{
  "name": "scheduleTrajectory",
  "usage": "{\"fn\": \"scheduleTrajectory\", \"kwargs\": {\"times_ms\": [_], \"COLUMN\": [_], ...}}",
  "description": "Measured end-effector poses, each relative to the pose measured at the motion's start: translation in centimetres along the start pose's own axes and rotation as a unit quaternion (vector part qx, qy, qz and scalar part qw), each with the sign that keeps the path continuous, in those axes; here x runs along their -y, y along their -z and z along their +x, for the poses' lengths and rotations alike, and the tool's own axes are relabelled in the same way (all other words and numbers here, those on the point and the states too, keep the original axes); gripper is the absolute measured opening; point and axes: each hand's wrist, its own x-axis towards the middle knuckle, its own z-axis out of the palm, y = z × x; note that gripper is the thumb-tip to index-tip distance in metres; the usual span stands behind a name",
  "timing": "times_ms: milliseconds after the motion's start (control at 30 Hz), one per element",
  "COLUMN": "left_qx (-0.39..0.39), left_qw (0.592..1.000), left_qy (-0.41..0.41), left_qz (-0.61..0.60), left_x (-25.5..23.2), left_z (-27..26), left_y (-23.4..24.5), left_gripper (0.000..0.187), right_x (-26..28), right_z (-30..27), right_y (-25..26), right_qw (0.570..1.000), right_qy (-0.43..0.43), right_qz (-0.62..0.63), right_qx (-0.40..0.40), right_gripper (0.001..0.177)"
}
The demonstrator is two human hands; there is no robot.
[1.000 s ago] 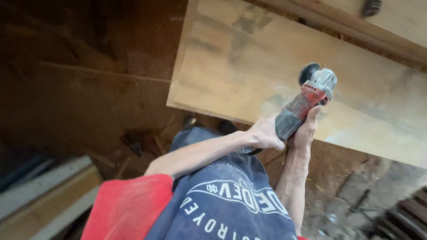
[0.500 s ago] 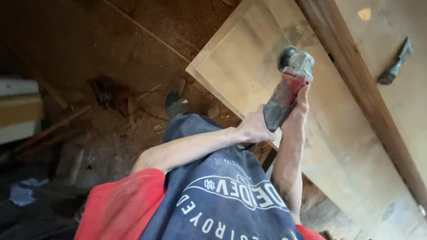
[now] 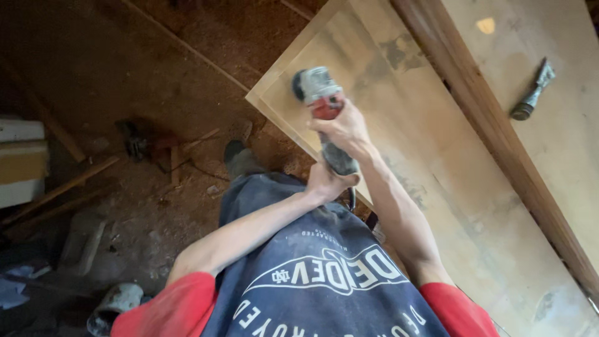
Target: The person uses an angle grinder with a sanding disc to sand a large wooden board on a workbench. They move the tool across the surface in overlapping passes, occasionally pausing to adjust position or clear dust.
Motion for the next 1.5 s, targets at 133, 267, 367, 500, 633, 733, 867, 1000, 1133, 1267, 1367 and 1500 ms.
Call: {"fn": "scheduleTrajectory", "kwargs": {"times_ms": [133, 267, 367, 500, 633, 733, 867, 1000, 1133, 1267, 1367, 1500], "left_qx": [0.133, 0.120, -0.113, -0.192, -0.196, -0.191, -0.188, -0.199, -0.201, -0.197, -0.206, -0.210], "left_qw": [0.966, 0.926, 0.931, 0.838, 0.781, 0.788, 0.801, 0.795, 0.783, 0.797, 0.798, 0.793], "left_qy": [0.042, 0.061, -0.122, -0.194, -0.210, -0.207, -0.216, -0.237, -0.230, -0.219, -0.221, -0.229], "left_qz": [0.219, 0.352, 0.326, 0.472, 0.555, 0.547, 0.526, 0.522, 0.542, 0.528, 0.522, 0.524], "left_x": [-2.0, -2.8, -2.0, -0.5, 1.3, 1.7, 1.3, 0.6, 0.8, 0.9, 0.7, 1.2], "left_z": [1.3, 4.1, 8.0, 14.7, 16.9, 16.7, 16.5, 16.4, 16.5, 16.2, 16.9, 15.8], "left_y": [3.2, 7.3, 9.2, 8.7, 7.7, 7.6, 7.7, 8.0, 7.8, 7.9, 7.4, 8.0], "left_gripper": [0.073, 0.059, 0.048, 0.056, 0.059, 0.060, 0.062, 0.063, 0.062, 0.065, 0.064, 0.066], "right_x": [1.1, 0.1, -0.7, -1.9, -2.2, -2.2, -2.8, -2.5, -1.9, -0.7, 0.4, 1.0], "right_z": [0.8, 4.1, 7.7, 10.1, 10.5, 10.7, 11.3, 11.4, 11.1, 11.4, 12.8, 13.0], "right_y": [-1.3, -0.2, 3.4, 8.2, 9.9, 10.0, 9.9, 10.0, 10.1, 9.4, 9.0, 7.3], "right_qw": [0.992, 0.996, 0.988, 0.981, 0.969, 0.973, 0.967, 0.975, 0.968, 0.975, 0.980, 0.985], "right_qy": [0.023, 0.025, 0.031, 0.028, -0.072, -0.054, -0.003, -0.023, -0.062, -0.023, 0.017, -0.024], "right_qz": [-0.114, -0.003, 0.023, 0.126, 0.106, 0.098, 0.162, 0.132, 0.060, 0.129, 0.085, 0.090], "right_qx": [-0.047, -0.081, -0.152, -0.147, -0.212, -0.204, -0.195, -0.177, -0.237, -0.179, -0.176, -0.147], "right_gripper": [0.060, 0.052, 0.035, 0.037, 0.042, 0.042, 0.044, 0.043, 0.052, 0.040, 0.038, 0.036]}}
